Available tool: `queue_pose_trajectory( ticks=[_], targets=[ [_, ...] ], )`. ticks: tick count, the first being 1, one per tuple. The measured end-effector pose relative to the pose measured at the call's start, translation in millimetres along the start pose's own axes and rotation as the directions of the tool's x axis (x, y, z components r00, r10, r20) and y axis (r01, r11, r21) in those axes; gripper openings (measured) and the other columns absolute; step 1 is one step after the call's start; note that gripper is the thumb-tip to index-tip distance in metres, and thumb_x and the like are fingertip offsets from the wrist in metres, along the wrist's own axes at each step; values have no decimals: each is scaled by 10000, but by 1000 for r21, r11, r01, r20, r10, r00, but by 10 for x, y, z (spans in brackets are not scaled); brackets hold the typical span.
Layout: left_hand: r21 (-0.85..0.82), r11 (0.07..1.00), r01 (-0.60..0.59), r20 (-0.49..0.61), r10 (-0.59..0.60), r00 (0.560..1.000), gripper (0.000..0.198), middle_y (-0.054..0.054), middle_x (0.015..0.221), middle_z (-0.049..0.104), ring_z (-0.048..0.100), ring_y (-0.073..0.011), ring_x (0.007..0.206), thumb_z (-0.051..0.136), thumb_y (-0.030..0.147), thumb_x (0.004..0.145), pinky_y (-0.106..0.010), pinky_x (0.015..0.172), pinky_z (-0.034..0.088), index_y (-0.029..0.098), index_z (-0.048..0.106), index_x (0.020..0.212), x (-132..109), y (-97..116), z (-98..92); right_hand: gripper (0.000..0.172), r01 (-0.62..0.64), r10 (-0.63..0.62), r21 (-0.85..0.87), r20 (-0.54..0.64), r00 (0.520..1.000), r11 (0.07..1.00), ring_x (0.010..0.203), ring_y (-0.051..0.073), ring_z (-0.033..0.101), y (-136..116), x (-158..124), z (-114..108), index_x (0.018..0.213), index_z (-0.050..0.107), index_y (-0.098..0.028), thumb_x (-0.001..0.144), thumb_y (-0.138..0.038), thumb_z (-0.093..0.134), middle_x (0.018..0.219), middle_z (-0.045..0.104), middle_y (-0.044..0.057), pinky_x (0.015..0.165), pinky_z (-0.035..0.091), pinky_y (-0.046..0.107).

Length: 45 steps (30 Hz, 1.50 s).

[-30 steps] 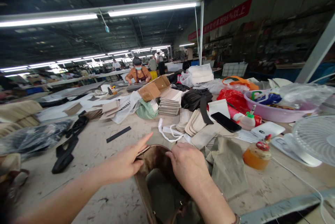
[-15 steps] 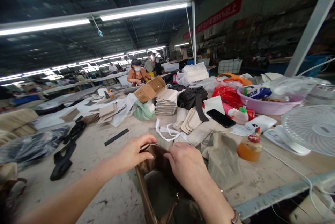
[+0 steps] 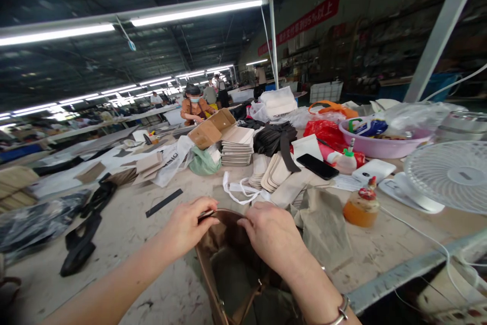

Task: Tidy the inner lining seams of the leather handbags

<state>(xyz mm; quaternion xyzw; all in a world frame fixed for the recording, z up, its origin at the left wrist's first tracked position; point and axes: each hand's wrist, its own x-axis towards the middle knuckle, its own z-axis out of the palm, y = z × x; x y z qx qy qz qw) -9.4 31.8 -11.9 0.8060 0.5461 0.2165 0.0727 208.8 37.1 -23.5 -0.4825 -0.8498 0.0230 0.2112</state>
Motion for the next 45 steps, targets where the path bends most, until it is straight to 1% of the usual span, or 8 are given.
queue_pose_trajectory(
  ticks=[6, 10, 18, 25, 31, 37, 41, 45],
  targets=[
    [-1, 999, -47, -12, 47, 999, 111, -3, 1028, 667, 633, -160, 897, 624, 146, 783, -271, 819, 462, 222, 561, 834, -25, -6, -36, 237, -12, 12, 15, 13, 1000, 1000, 724, 159, 585, 49, 20, 16, 687, 616, -215, 887, -325, 555, 711, 621, -3, 609, 332, 268],
    [-31, 998, -61, -45, 60, 997, 54, -3, 969, 680, 635, -149, 877, 625, 170, 792, -251, 798, 455, 210, 592, 779, -23, -20, -20, 254, -8, 7, 30, 13, 1000, 1000, 716, 151, 578, 54, 31, 26, 672, 613, -211, 888, -332, 554, 707, 618, -2, 610, 328, 263],
    [40, 996, 82, -60, -80, 995, 144, 35, 658, 656, 583, -114, 613, 584, 263, 810, -222, 595, 387, 202, 596, 680, 22, -8, 28, 244, -1, 0, 44, 13, 1000, 999, 707, 141, 569, 65, 38, 11, 666, 602, -209, 883, -313, 562, 691, 607, -12, 608, 326, 249],
    [38, 991, 131, -109, -126, 986, 177, 29, 600, 612, 529, -100, 551, 562, 260, 789, -213, 546, 354, 191, 569, 625, 60, 16, 101, 205, 4, -4, 24, -8, 1000, 1000, 694, 136, 572, 46, 65, -15, 695, 632, -215, 878, -286, 571, 698, 621, -14, 603, 338, 249],
    [38, 985, 169, -115, -164, 980, 176, 41, 560, 584, 489, -88, 499, 564, 271, 781, -207, 512, 324, 194, 570, 623, 90, 32, 129, 266, -35, 35, -2, -3, 999, 999, 718, 154, 592, 58, 67, -3, 696, 647, -210, 901, -332, 530, 716, 644, 9, 605, 349, 261],
    [32, 983, 182, -105, -178, 978, 166, 43, 561, 589, 505, -95, 505, 567, 286, 783, -214, 521, 325, 200, 567, 641, 83, 42, 140, 123, -9, 9, 1, -15, 1000, 1000, 753, 162, 588, 29, 61, -3, 830, 653, -248, 883, -271, 544, 749, 645, -11, 624, 354, 262],
    [-13, 976, 218, -108, -218, 970, 89, 39, 646, 634, 558, -118, 555, 611, 288, 755, -226, 552, 364, 212, 563, 760, 79, 32, 132, 182, -5, 5, -1, -11, 1000, 1000, 747, 156, 583, 16, 74, -2, 738, 637, -224, 885, -265, 536, 723, 634, -5, 641, 360, 258],
    [-127, 972, 197, -67, -207, 976, 387, 2, 885, 708, 611, -147, 632, 668, 340, 724, -257, 627, 447, 244, 583, 1090, 113, 19, 119, 166, -7, 7, 11, -12, 1000, 1000, 753, 151, 584, 20, 76, 4, 753, 647, -222, 876, -244, 537, 739, 641, -1, 645, 362, 252]
  ],
)
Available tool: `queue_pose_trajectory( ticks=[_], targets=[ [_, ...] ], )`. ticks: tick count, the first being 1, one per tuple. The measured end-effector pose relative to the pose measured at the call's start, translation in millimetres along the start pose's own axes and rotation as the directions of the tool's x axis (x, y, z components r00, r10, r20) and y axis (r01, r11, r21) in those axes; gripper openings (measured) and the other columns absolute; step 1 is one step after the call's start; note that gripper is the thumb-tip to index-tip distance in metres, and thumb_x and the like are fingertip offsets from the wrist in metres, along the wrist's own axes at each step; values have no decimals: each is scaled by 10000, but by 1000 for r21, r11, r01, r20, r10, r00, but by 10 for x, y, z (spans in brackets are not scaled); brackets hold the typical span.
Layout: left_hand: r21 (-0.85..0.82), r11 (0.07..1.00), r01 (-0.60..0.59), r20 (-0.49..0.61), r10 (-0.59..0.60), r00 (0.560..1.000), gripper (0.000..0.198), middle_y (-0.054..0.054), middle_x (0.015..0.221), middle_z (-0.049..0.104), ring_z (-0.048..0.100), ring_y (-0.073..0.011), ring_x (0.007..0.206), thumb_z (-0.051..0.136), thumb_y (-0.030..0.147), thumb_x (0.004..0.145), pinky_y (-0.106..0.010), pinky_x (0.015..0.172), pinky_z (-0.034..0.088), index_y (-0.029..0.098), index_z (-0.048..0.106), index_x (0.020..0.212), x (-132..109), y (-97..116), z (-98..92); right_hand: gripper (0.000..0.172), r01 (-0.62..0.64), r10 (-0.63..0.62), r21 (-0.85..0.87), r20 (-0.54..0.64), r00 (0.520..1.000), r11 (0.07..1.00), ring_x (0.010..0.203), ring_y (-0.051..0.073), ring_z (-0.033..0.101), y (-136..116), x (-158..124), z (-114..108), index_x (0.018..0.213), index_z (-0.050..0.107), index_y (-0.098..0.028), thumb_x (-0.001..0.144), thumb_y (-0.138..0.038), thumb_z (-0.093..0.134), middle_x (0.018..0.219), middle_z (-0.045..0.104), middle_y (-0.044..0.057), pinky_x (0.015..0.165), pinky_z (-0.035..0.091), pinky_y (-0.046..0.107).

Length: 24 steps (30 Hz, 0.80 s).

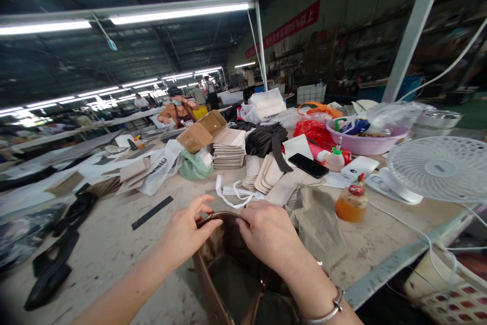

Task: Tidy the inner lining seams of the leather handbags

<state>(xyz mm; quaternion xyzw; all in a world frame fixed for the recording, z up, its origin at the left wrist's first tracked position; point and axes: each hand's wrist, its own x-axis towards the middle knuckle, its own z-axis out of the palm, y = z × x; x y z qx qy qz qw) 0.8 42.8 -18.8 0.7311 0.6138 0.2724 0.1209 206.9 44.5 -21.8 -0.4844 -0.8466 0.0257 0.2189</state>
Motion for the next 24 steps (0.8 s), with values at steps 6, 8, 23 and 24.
queue_pose_trajectory(
  ticks=[6, 8, 23, 24],
  targets=[
    [-90, 994, -67, 132, 79, 988, 217, -8, 769, 728, 638, -179, 721, 533, 316, 822, -249, 655, 477, 232, 732, 837, 66, 19, 1, 152, 21, -21, 21, -8, 1000, 1000, 752, 160, 575, 12, -19, -23, 754, 628, -215, 863, -262, 533, 750, 631, 6, 653, 369, 259],
    [-86, 995, -50, 133, 61, 989, 235, 4, 713, 717, 631, -169, 682, 519, 311, 828, -235, 614, 468, 226, 735, 792, 72, 24, 7, 140, 41, -41, 61, 6, 999, 997, 776, 168, 580, 25, -27, -51, 797, 640, -215, 857, -290, 539, 778, 637, 15, 673, 382, 262],
    [-57, 996, -69, 122, 76, 990, 181, 11, 891, 741, 666, -181, 814, 555, 267, 820, -267, 734, 487, 259, 725, 881, 68, 38, 21, 147, -35, 35, -13, 13, 999, 999, 839, 206, 615, -260, 113, 39, 958, 652, -202, 896, -204, 518, 853, 677, 58, 736, 430, 289],
    [-75, 996, -38, 129, 48, 991, 194, 7, 923, 738, 668, -188, 834, 597, 282, 792, -275, 761, 493, 261, 712, 947, 53, 50, -4, 172, -38, 38, 2, 20, 999, 999, 840, 198, 620, -255, 129, 59, 975, 655, -207, 900, -184, 501, 848, 681, 56, 739, 429, 279]
  ],
)
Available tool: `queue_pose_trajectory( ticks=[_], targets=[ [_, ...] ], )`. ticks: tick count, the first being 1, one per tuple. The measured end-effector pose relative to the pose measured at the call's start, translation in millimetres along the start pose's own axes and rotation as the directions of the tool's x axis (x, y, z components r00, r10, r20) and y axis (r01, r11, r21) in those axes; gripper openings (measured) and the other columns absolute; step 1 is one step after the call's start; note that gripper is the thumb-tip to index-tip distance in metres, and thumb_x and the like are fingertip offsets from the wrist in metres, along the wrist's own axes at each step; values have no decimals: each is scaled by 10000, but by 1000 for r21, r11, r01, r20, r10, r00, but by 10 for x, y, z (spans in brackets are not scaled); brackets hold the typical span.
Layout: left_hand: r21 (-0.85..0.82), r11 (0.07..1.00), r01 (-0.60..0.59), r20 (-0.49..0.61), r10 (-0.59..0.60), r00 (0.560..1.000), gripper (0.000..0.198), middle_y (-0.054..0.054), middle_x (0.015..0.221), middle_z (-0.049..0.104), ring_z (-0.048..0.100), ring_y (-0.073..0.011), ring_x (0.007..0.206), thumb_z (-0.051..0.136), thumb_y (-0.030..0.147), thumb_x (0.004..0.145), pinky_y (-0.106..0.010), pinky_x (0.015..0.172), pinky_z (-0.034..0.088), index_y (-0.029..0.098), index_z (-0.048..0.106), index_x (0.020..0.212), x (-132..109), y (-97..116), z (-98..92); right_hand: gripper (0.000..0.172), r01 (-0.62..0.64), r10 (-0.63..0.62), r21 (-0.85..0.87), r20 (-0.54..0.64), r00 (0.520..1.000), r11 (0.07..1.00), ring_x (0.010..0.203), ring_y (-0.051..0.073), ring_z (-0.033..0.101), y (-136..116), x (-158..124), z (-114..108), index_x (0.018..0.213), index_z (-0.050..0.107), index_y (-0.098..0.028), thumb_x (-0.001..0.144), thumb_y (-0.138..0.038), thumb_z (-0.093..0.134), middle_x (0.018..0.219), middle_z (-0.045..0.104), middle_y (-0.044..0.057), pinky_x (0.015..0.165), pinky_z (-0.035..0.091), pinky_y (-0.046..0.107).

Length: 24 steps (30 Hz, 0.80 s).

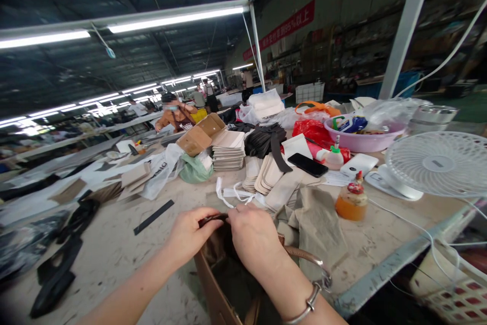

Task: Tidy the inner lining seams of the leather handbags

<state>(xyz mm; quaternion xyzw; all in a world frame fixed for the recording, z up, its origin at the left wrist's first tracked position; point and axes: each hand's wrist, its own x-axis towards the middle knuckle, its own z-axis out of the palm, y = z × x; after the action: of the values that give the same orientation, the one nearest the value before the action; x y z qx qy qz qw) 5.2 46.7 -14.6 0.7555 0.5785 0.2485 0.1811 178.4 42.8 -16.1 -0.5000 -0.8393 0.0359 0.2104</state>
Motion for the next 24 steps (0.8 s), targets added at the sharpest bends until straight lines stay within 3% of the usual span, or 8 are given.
queue_pose_trajectory(
  ticks=[3, 5, 11, 16, 18, 21, 22, 24],
  targets=[
    [-28, 995, 93, 46, -92, 995, 618, -26, 1022, 717, 664, -225, 901, 722, 321, 674, -311, 812, 505, 252, 543, 1262, -105, 48, -85, 192, -10, 10, 9, 4, 1000, 1000, 814, 193, 629, 38, 15, 25, 967, 668, -219, 896, -185, 492, 806, 685, 46, 702, 423, 266],
    [-21, 990, 137, 89, -135, 987, 761, -60, 1052, 703, 654, -243, 937, 718, 331, 673, -331, 827, 504, 218, 420, 1364, -212, 57, -138, 180, -2, 2, -1, -4, 1000, 1000, 780, 191, 627, 64, 0, 23, 901, 676, -217, 891, -198, 497, 778, 680, 39, 668, 411, 264],
    [-73, 983, 168, 224, -148, 963, 499, -65, 1055, 687, 649, -197, 936, 493, 147, 779, -287, 792, 499, 190, 486, 1276, -440, -117, -347, 164, 74, -74, 20, -18, 997, 997, 750, 173, 604, 41, -77, -41, 780, 655, -199, 876, -196, 523, 760, 663, 26, 624, 372, 260],
    [-58, 998, 38, 374, -13, 927, 540, -47, 1083, 694, 654, -176, 916, 457, 104, 770, -264, 788, 492, 223, 483, 1296, -249, -177, -686, 185, 159, -159, 50, -7, 987, 986, 726, 169, 589, -113, -179, -100, 771, 642, -209, 886, -191, 498, 758, 653, 22, 623, 367, 272],
    [67, 997, 32, 296, -50, 954, 495, -48, 980, 723, 666, -193, 847, 516, 145, 755, -274, 758, 493, 216, 538, 1244, -151, -137, -719, 173, 135, -134, 26, -10, 991, 991, 721, 177, 595, -161, -214, -82, 775, 636, -206, 881, -186, 500, 753, 651, 27, 608, 361, 278],
    [256, 957, 134, 118, -168, 979, 376, -97, 880, 725, 667, -272, 843, 649, 325, 711, -342, 760, 491, 168, 661, 1052, -143, -41, -569, 163, 46, -47, -42, -37, 998, 998, 699, 192, 609, -189, -238, -28, 760, 629, -197, 864, -158, 510, 736, 650, 38, 576, 352, 287],
    [236, 956, 174, 98, -202, 975, 437, -117, 916, 719, 660, -297, 882, 671, 404, 695, -366, 780, 490, 157, 662, 1055, -188, -7, -481, 162, 21, -24, -62, -53, 998, 998, 690, 196, 612, -191, -239, -14, 757, 629, -195, 862, -153, 512, 731, 650, 40, 567, 350, 289],
    [54, 967, 251, 79, -255, 964, 691, -142, 1098, 674, 617, -312, 1027, 692, 486, 668, -388, 867, 470, 152, 546, 1255, -335, 55, -288, 154, -10, 1, -94, -87, 996, 996, 673, 201, 616, -195, -236, 4, 756, 632, -194, 860, -158, 524, 717, 649, 42, 553, 348, 289]
  ],
)
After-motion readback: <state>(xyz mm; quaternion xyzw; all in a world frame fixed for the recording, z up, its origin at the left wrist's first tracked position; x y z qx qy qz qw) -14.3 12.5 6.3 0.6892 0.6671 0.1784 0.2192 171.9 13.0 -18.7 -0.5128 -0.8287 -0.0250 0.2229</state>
